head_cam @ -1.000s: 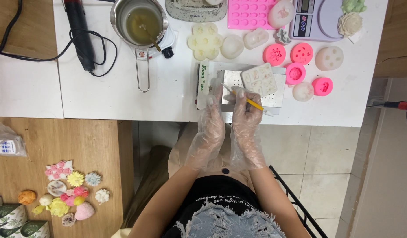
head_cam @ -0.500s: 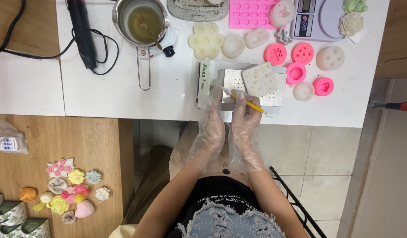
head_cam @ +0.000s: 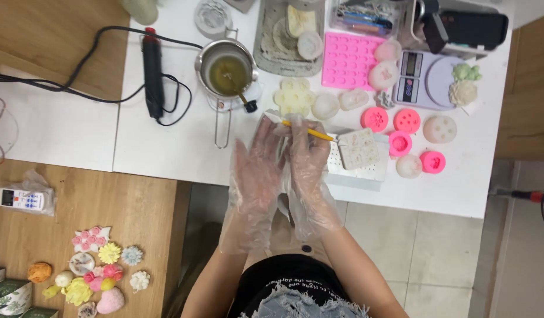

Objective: The person cleans a silicone candle mold with a detailing tool and uses a heat gun to refine a wax piece.

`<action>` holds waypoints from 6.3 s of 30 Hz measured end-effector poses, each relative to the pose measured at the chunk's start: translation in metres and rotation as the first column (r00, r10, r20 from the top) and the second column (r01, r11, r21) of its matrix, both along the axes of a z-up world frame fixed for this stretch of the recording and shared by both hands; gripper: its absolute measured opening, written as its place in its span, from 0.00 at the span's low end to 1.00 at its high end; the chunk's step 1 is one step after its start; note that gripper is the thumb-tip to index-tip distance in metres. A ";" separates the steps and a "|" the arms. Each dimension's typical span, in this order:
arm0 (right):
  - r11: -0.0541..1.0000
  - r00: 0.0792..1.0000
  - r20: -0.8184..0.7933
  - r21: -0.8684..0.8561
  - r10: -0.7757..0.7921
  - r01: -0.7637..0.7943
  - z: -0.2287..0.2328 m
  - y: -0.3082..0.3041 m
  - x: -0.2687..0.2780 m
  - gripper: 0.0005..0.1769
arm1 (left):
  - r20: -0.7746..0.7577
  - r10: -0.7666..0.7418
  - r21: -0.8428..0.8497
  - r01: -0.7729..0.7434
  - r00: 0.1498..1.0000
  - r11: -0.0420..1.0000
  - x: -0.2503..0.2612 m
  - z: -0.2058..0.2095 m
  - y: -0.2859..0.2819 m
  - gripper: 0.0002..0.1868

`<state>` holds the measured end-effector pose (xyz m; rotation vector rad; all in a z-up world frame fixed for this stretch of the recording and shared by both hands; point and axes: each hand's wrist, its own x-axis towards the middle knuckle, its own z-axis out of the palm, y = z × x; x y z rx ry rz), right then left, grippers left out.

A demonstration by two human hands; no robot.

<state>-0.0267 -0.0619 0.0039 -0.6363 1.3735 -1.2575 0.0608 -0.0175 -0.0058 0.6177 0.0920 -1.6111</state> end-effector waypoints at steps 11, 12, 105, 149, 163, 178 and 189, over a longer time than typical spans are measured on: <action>0.893 0.954 -0.147 -0.338 0.263 -0.298 -0.056 -0.068 0.079 0.11 | 0.100 -0.045 -0.135 0.058 0.994 0.989 0.102 -0.067 -0.073 0.43; 0.891 0.953 -0.149 -0.343 0.263 -0.299 -0.060 -0.074 0.084 0.11 | 0.100 -0.044 -0.141 0.057 0.994 0.988 0.105 -0.062 -0.077 0.43; 0.997 0.968 -0.242 -0.050 -0.070 0.059 -0.027 0.038 -0.198 0.13 | 0.922 0.147 0.122 0.629 -0.358 0.768 -0.091 -0.051 -0.020 0.54; 0.955 0.959 -0.003 -0.090 -0.285 0.283 -0.060 0.054 -0.204 0.09 | 0.872 0.292 -0.010 0.581 -0.394 0.814 -0.092 -0.058 -0.015 0.52; 0.983 0.947 -0.280 -0.135 -0.159 0.125 -0.036 0.049 -0.193 0.10 | 0.885 0.231 0.038 0.557 -0.404 0.830 -0.094 -0.041 -0.015 0.53; 1.000 0.968 -0.251 0.006 0.019 -0.018 -0.015 0.028 -0.207 0.13 | 0.901 0.209 0.063 0.592 -0.380 0.803 -0.088 -0.046 -0.016 0.52; 0.988 0.949 -0.274 0.077 0.153 -0.137 -0.005 0.019 -0.217 0.13 | 0.916 0.173 0.107 0.636 -0.361 0.764 -0.083 -0.039 -0.019 0.53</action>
